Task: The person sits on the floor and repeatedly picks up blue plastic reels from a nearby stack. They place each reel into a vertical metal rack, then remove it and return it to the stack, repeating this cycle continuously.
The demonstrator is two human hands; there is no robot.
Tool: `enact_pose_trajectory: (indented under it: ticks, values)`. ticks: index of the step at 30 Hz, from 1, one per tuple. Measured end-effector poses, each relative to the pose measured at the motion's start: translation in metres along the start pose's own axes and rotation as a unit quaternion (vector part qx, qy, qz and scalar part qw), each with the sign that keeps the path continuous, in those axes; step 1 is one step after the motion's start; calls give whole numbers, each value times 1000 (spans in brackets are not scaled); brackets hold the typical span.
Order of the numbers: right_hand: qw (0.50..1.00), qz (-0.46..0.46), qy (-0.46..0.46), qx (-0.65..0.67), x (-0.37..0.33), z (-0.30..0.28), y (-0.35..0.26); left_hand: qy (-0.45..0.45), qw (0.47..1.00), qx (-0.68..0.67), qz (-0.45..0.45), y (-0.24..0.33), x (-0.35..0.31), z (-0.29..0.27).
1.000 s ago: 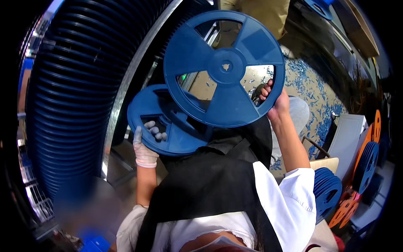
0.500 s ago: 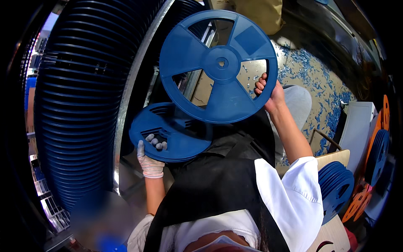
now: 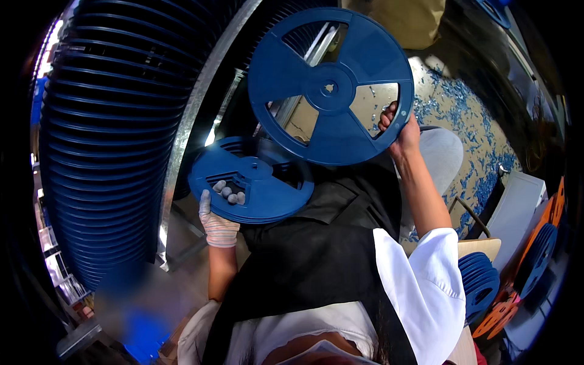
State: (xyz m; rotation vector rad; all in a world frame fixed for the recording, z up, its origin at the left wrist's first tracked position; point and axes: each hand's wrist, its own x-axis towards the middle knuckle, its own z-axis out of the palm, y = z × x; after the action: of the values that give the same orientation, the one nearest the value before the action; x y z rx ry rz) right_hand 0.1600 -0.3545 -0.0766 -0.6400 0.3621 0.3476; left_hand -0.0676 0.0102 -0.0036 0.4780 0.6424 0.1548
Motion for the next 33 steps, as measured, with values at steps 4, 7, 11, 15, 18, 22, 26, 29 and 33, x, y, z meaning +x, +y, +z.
enact_pose_trajectory:
  ticks: [4, 7, 11, 15, 18, 22, 26, 29, 33]
  values:
    - [976, -116, -77, -166, 4, 21, 13, 30, 999, 15, 13, -2, -2, 6]
    - [906, -209, -68, -362, 14, 38, 48, 41, 999, 20, 18, -1, -2, 5]
    - [821, -283, -107, -485, 42, 70, 101, 52, 998, 25, 15, 0, -3, 3]
    - [751, -398, -112, -515, 78, 118, 149, 44, 998, 45, 7, -2, -4, 7]
    - [709, -451, -83, -536, 101, 151, 176, 42, 998, 49, 5, -1, -5, 3]
    - [696, -480, -71, -529, 126, 182, 199, 13, 999, 50, 7, -3, -4, 0]
    - [569, -553, -82, -603, 162, 188, 208, -26, 999, 25, 8, -3, -1, -9]
    - [514, -566, -73, -641, 179, 168, 213, -37, 999, 25, 12, -3, -2, -6]
    - [534, -522, -100, -658, 174, 161, 202, -30, 1000, -1, 6, -3, -2, -7]
